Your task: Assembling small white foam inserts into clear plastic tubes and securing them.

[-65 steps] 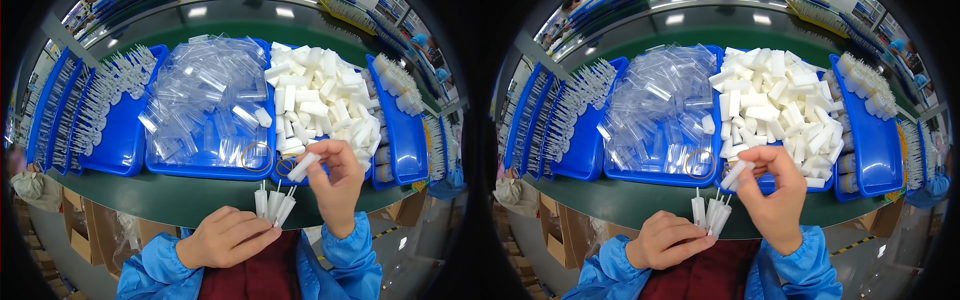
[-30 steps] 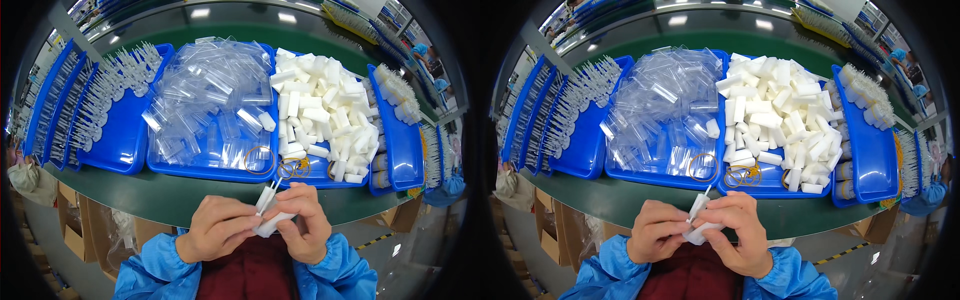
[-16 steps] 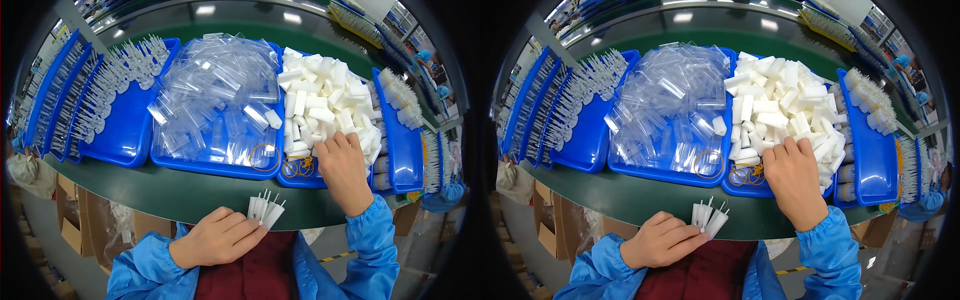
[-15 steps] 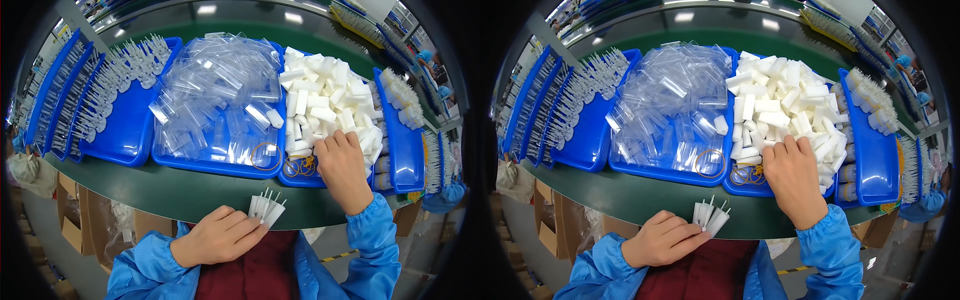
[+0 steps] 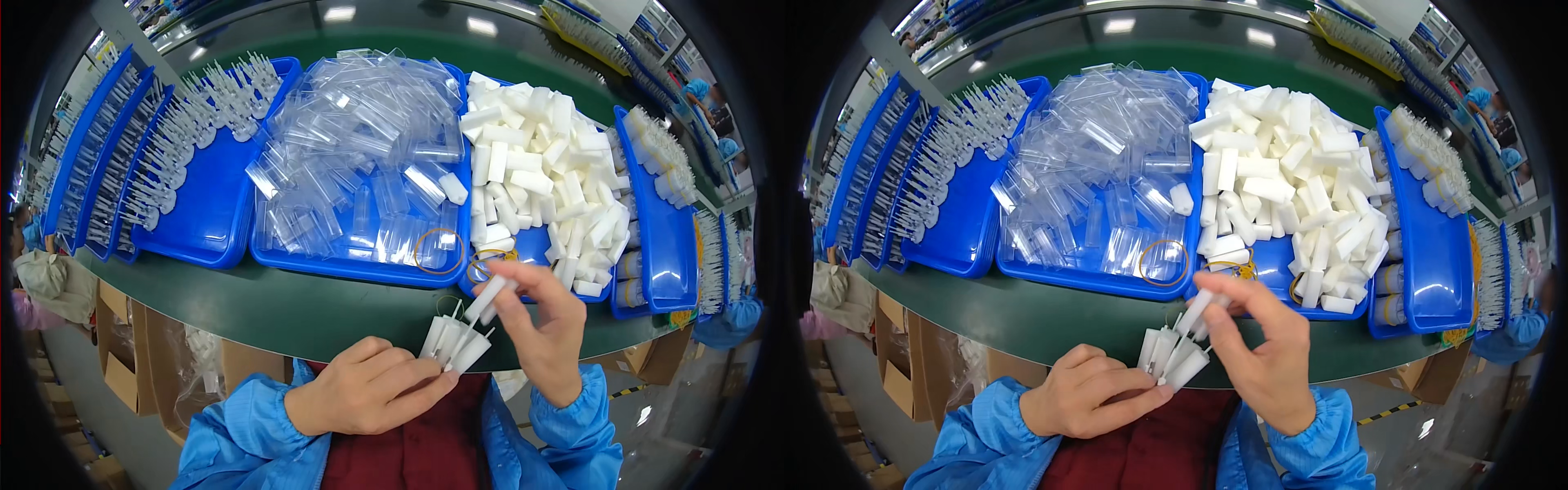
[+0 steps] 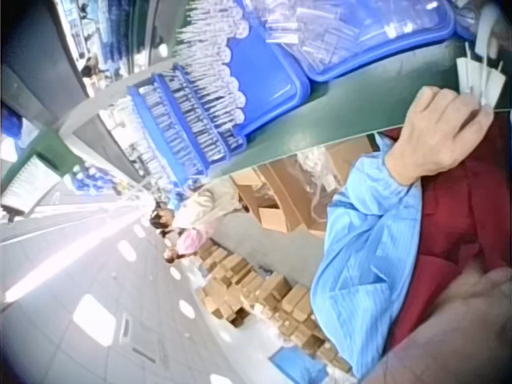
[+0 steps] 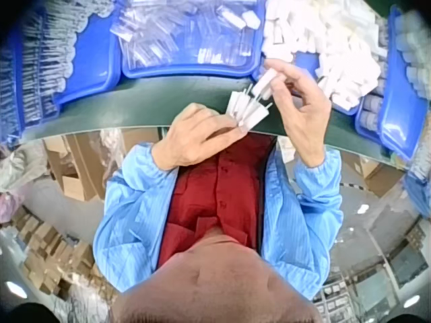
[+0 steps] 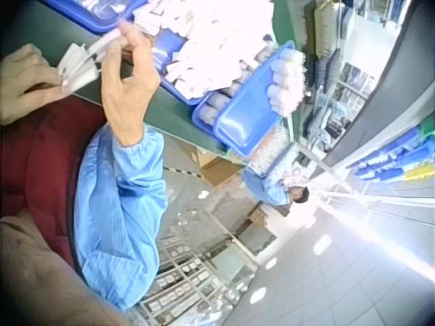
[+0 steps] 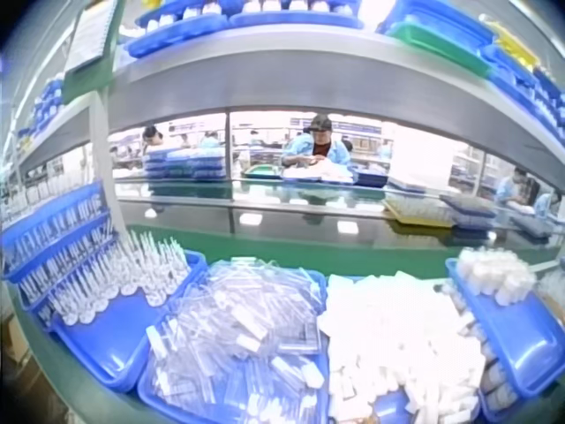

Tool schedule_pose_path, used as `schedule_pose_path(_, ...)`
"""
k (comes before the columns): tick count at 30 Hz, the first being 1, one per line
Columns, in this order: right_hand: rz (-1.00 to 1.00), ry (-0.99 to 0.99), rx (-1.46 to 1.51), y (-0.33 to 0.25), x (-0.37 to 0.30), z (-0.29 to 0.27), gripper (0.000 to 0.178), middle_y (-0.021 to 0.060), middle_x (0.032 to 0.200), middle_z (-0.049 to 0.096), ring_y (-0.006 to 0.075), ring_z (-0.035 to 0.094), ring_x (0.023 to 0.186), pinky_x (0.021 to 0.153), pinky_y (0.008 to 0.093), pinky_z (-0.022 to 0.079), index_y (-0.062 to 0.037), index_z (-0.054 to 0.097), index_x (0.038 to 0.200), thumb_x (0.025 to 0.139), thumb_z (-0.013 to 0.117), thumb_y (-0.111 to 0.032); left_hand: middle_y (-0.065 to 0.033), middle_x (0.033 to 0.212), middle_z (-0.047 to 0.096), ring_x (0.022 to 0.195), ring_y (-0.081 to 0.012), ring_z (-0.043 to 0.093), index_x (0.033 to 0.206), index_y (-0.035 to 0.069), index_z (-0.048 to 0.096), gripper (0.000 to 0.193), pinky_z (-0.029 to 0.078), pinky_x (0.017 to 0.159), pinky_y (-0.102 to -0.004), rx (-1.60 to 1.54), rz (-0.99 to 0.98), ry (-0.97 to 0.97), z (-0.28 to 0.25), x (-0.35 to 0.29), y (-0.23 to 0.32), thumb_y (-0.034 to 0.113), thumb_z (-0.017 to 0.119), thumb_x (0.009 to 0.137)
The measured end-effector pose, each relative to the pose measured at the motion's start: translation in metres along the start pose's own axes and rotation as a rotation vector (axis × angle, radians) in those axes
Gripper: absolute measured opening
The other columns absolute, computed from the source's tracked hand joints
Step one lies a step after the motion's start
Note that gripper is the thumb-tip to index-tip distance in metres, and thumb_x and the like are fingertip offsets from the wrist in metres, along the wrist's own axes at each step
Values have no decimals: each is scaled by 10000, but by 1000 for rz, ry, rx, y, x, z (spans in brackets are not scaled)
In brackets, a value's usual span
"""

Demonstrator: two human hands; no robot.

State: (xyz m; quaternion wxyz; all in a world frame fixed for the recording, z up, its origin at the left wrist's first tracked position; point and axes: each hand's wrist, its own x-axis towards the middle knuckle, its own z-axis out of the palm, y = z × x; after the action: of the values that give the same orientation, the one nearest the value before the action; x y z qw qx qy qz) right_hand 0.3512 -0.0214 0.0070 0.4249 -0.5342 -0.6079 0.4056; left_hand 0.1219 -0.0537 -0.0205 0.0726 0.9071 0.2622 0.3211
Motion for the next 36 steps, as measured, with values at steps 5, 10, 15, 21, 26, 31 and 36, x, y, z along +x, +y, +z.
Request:
schedule_pose_path(5, -39, -177, -95, -3, -9, -5, 260, 82, 950, 724, 138, 623, 840, 794, 274, 506, -29, 722, 1173, 915, 691, -38, 12, 1041, 654, 795, -99, 598, 1102, 115, 743, 322, 425, 697, -253, 1, -47, 26, -2, 2, -4, 133, 675, 787)
schedule_pose_path(10, 24, 219, 119, 4, -8, 6, 233, 75, 970, 745, 115, 629, 875, 842, 269, 491, -6, 717, 1168, 947, 676, -65, 44, 1009, 660, 754, -91, 554, 1121, 152, 754, 370, 396, 690, -259, 15, -18, 50, 2, 3, 0, 123, 718, 754)
schedule_pose_path(15, 154, 63, 204, 3, -15, 8, 221, 74, 969, 714, 135, 623, 881, 851, 286, 480, -17, 723, 1158, 948, 674, -64, 52, 1004, 662, 751, -84, 549, 1122, 161, 755, 365, 393, 690, -260, 32, -12, 31, 4, 3, 1, 121, 722, 761)
schedule_pose_path(21, -131, 147, -77, 9, -18, 7, 198, 80, 987, 696, 197, 600, 926, 864, 312, 445, -33, 739, 1099, 905, 710, -61, 41, 1015, 656, 772, -82, 584, 1109, 141, 751, 330, 411, 706, -251, 28, -10, 66, 5, 2, -3, 133, 699, 783)
schedule_pose_path(26, -179, -5, -42, 12, -21, 11, 224, 70, 952, 698, 206, 608, 900, 883, 324, 431, -39, 735, 1087, 864, 746, -53, 48, 1012, 658, 785, -81, 586, 1111, 146, 752, 332, 412, 714, -254, 30, -25, 83, 4, 5, -6, 134, 705, 783)
schedule_pose_path(31, -310, -97, -134, 9, -18, 5, 267, 62, 945, 702, 205, 617, 855, 896, 343, 420, -46, 718, 1085, 829, 786, -76, 38, 1021, 671, 806, -107, 598, 1100, 143, 744, 308, 413, 721, -262, 4, -35, 131, 3, 2, -8, 145, 707, 794)
schedule_pose_path(36, -395, -58, -29, 22, -24, 11, 292, 79, 981, 705, 219, 615, 882, 900, 367, 428, -62, 680, 1029, 784, 836, -97, -1, 1083, 673, 861, -157, 629, 1138, 115, 702, 374, 434, 745, -307, -100, -88, 231, 11, -8, -13, 115, 771, 771)
